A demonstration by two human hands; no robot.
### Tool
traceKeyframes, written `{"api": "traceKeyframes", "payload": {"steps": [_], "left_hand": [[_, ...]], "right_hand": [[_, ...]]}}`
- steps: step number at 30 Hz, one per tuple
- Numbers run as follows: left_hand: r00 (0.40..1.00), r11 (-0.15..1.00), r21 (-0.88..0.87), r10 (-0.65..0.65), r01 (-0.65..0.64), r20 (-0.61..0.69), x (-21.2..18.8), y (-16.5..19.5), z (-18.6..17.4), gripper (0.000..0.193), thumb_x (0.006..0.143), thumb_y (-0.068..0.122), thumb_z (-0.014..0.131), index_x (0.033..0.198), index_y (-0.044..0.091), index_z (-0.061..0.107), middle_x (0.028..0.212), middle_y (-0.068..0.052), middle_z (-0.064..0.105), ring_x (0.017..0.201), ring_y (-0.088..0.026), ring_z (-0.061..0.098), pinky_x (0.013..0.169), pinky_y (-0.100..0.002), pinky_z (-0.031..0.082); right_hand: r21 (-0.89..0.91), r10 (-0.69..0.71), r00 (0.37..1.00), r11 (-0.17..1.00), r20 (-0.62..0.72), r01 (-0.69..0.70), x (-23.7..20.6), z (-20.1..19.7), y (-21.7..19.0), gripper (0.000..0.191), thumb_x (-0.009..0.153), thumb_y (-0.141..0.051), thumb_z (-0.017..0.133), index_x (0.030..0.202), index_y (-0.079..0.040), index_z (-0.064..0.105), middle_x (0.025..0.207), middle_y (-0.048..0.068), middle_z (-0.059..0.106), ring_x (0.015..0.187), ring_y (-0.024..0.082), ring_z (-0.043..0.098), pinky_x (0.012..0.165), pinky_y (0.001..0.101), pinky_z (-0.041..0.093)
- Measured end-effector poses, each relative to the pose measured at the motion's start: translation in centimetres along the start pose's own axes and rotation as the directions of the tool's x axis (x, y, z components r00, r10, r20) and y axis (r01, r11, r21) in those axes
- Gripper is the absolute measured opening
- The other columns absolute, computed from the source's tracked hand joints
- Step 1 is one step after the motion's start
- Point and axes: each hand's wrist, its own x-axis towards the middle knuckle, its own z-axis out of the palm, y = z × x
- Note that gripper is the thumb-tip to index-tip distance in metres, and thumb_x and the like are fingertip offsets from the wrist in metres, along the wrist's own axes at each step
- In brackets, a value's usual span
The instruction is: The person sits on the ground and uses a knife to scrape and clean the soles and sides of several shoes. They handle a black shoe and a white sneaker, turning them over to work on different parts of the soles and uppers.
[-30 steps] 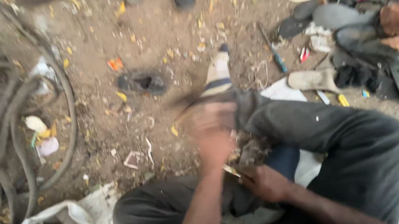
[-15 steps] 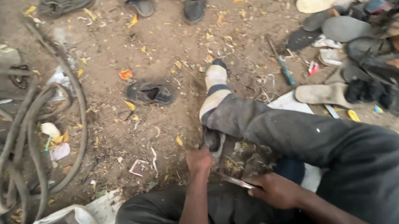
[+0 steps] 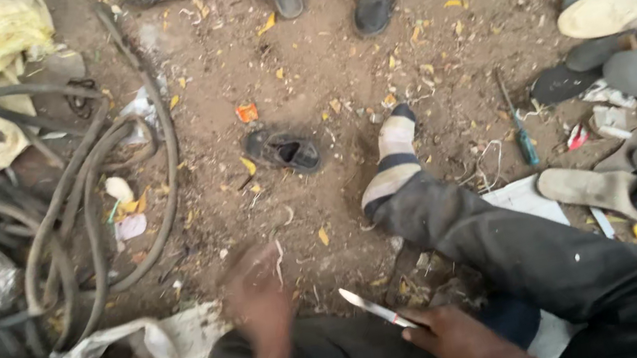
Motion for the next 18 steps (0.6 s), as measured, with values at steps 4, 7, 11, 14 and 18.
{"api": "traceKeyframes", "payload": {"steps": [4,7,11,14,18], "left_hand": [[0.977,0.608,0.768,0.064,-0.201,0.205,9.1,-0.9,15.9,0.057,0.097,0.054,0.055,0.129,0.011,0.072,0.163,-0.026,0.025,0.152,-0.048,0.019,0.123,-0.057,0.018],[0.943,0.427,0.900,-0.259,-0.083,0.210,14.7,-2.4,21.0,0.061,0.097,0.051,0.049,0.133,0.004,0.066,0.167,-0.029,0.007,0.155,-0.049,-0.001,0.123,-0.059,0.007],[0.979,0.434,0.898,-0.144,-0.066,0.142,16.2,-3.7,22.1,0.057,0.100,0.037,0.049,0.133,-0.007,0.062,0.167,-0.026,0.016,0.155,-0.047,0.008,0.123,-0.056,0.021],[0.914,0.621,0.729,-0.048,-0.288,0.402,12.8,-3.3,19.4,0.063,0.090,0.038,0.061,0.132,-0.009,0.058,0.145,-0.028,0.035,0.141,-0.043,0.030,0.117,-0.050,0.039],[0.767,0.769,0.566,-0.162,-0.297,0.621,4.6,-2.3,11.9,0.060,0.091,0.026,0.063,0.141,-0.002,0.046,0.148,-0.025,0.033,0.119,-0.036,0.054,0.102,-0.046,0.055]], "right_hand": [[0.005,-0.098,0.988,0.995,-0.122,0.099,1.2,1.1,1.8,0.037,0.091,-0.027,0.067,0.123,-0.007,0.068,0.096,0.023,0.073,0.094,0.042,0.071,0.077,0.0481,0.054],[0.099,0.177,0.981,0.978,0.081,-0.185,1.7,0.8,3.1,0.037,0.094,-0.029,0.067,0.125,-0.009,0.065,0.095,0.023,0.072,0.096,0.041,0.072,0.080,0.0480,0.053],[0.020,0.153,0.987,0.988,0.041,-0.154,2.0,0.4,3.8,0.038,0.095,-0.031,0.066,0.125,-0.008,0.065,0.092,0.025,0.070,0.094,0.042,0.071,0.079,0.0485,0.053],[0.056,0.050,0.996,0.997,-0.075,-0.046,1.8,0.4,3.5,0.038,0.093,-0.029,0.068,0.122,-0.004,0.065,0.091,0.025,0.071,0.092,0.042,0.071,0.077,0.0479,0.054],[0.070,0.066,0.989,0.996,-0.130,-0.057,0.7,0.2,2.8,0.032,0.096,-0.029,0.066,0.115,-0.004,0.070,0.089,0.025,0.071,0.088,0.040,0.072,0.076,0.0450,0.054]]}}
